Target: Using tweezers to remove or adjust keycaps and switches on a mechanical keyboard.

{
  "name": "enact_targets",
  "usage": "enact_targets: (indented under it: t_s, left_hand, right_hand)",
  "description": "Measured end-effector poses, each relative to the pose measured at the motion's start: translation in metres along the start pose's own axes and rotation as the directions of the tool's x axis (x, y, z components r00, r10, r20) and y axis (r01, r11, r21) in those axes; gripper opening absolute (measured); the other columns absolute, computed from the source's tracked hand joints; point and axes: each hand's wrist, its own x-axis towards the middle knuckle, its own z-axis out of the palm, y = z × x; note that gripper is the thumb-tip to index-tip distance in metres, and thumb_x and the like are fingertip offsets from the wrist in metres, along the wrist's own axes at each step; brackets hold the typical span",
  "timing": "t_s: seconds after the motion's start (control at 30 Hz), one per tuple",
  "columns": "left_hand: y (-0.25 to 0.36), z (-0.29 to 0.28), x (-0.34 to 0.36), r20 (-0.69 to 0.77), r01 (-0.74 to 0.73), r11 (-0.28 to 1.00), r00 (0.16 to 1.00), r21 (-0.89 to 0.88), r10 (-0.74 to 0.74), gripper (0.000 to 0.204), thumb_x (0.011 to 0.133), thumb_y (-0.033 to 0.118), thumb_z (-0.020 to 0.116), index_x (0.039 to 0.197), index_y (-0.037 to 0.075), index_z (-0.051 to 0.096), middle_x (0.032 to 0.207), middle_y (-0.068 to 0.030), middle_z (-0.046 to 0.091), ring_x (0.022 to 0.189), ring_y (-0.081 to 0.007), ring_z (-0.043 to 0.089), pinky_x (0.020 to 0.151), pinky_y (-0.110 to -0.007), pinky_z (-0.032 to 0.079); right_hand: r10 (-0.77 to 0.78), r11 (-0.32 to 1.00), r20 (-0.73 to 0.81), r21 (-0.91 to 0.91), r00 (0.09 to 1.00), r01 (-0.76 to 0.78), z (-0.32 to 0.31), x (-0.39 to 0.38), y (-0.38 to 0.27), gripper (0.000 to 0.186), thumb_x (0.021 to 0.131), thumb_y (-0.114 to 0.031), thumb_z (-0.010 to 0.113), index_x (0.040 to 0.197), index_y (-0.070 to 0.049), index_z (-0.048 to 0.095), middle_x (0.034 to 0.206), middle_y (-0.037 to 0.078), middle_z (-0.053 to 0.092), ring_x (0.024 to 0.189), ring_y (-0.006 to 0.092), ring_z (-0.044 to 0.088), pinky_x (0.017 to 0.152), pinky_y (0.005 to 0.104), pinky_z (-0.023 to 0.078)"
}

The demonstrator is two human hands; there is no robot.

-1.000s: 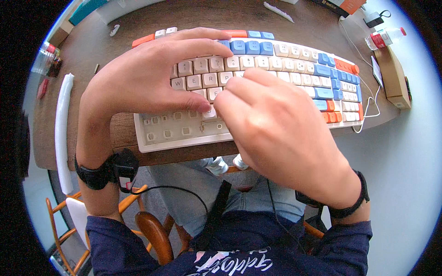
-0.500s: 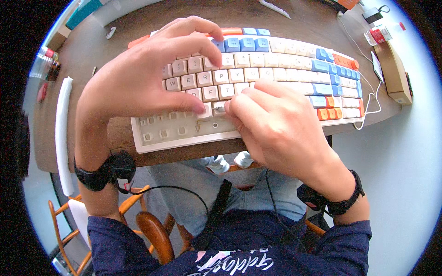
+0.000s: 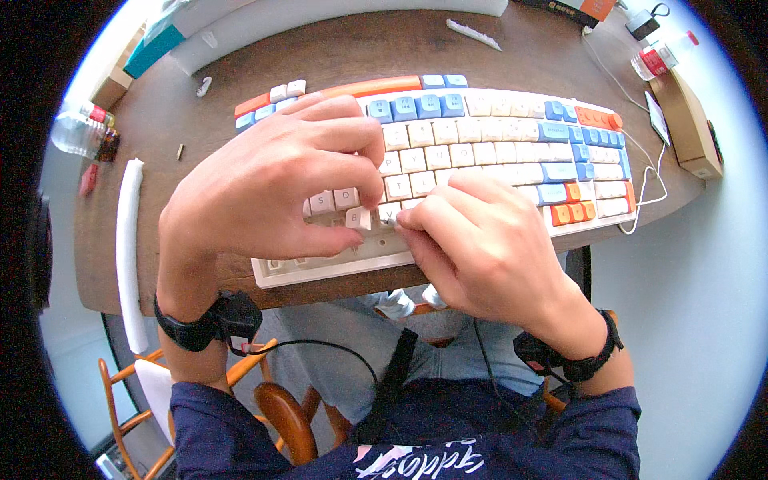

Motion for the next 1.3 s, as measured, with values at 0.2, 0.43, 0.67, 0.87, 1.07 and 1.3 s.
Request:
enact_targets:
  t_s: [0.2,0.43,0.67,0.87,1.07,1.3]
  left_hand:
    - [-0.004,-0.017,-0.007,0.002,0.186,0.961,0.982,-0.204,-0.189,0.024,0.076,0.01,0.083,0.095,0.004,0.069,0.094,-0.0092,0.07,0.084,-0.0214,0.067,0.078,-0.035,0.055]
    - [-0.067,-0.049,-0.044,-0.561,0.454,0.887,0.713,-0.087,-0.42,0.028,0.092,0.011,0.075,0.119,0.004,0.072,0.108,-0.0081,0.074,0.095,-0.0129,0.072,0.089,-0.026,0.059]
    - [-0.059,-0.018,-0.014,-0.344,0.56,0.827,0.785,0.04,-0.515,0.029,0.089,0.019,0.076,0.114,0.004,0.075,0.104,-0.0077,0.075,0.091,-0.017,0.069,0.084,-0.029,0.057]
    - [-0.064,-0.022,-0.009,-0.178,0.655,0.748,0.753,0.109,-0.634,0.027,0.089,0.019,0.075,0.11,0.002,0.075,0.1,-0.0086,0.073,0.089,-0.0181,0.068,0.083,-0.031,0.055]
    - [-0.067,-0.021,-0.014,-0.126,0.661,0.749,0.739,-0.05,-0.661,0.026,0.09,0.02,0.074,0.109,0.003,0.076,0.102,-0.0091,0.074,0.092,-0.0195,0.068,0.085,-0.032,0.054]
    - [-0.066,-0.021,-0.017,-0.175,0.641,0.767,0.759,0.031,-0.627,0.027,0.091,0.023,0.073,0.11,0.004,0.076,0.105,-0.0084,0.074,0.093,-0.0199,0.069,0.086,-0.032,0.054]
  right_hand:
    - [0.14,0.972,-0.104,0.205,0.985,-0.117,-0.006,-0.002,-0.003,0.014,0.079,0.001,0.075,0.091,-0.002,0.068,0.075,0.01,0.066,0.063,0.026,0.061,0.06,0.0372,0.048]
    - [-0.11,0.989,-0.334,0.058,0.936,0.137,0.014,-0.018,0.007,0.022,0.078,-0.003,0.078,0.099,-0.005,0.069,0.072,0.004,0.065,0.064,0.021,0.059,0.06,0.0322,0.044]
    - [-0.101,0.991,-0.47,0.034,0.877,0.132,0.025,-0.036,0.008,0.022,0.081,-0.005,0.078,0.1,-0.006,0.069,0.077,0.001,0.066,0.069,0.0191,0.06,0.061,0.0318,0.043]
    - [-0.136,0.988,-0.468,0.004,0.873,0.156,0.036,-0.042,0.009,0.02,0.081,-0.004,0.077,0.1,-0.004,0.069,0.077,0.002,0.065,0.069,0.0193,0.06,0.061,0.031,0.044]
    - [-0.11,0.988,-0.483,0.042,0.869,0.149,0.035,-0.043,0.011,0.018,0.086,-0.006,0.075,0.102,-0.003,0.068,0.079,0.003,0.066,0.07,0.0193,0.061,0.061,0.0306,0.045]
    - [-0.077,0.991,-0.494,0.054,0.866,0.119,0.036,-0.044,0.009,0.019,0.085,-0.004,0.075,0.103,-0.003,0.068,0.08,0.004,0.067,0.07,0.0191,0.061,0.062,0.0305,0.045]
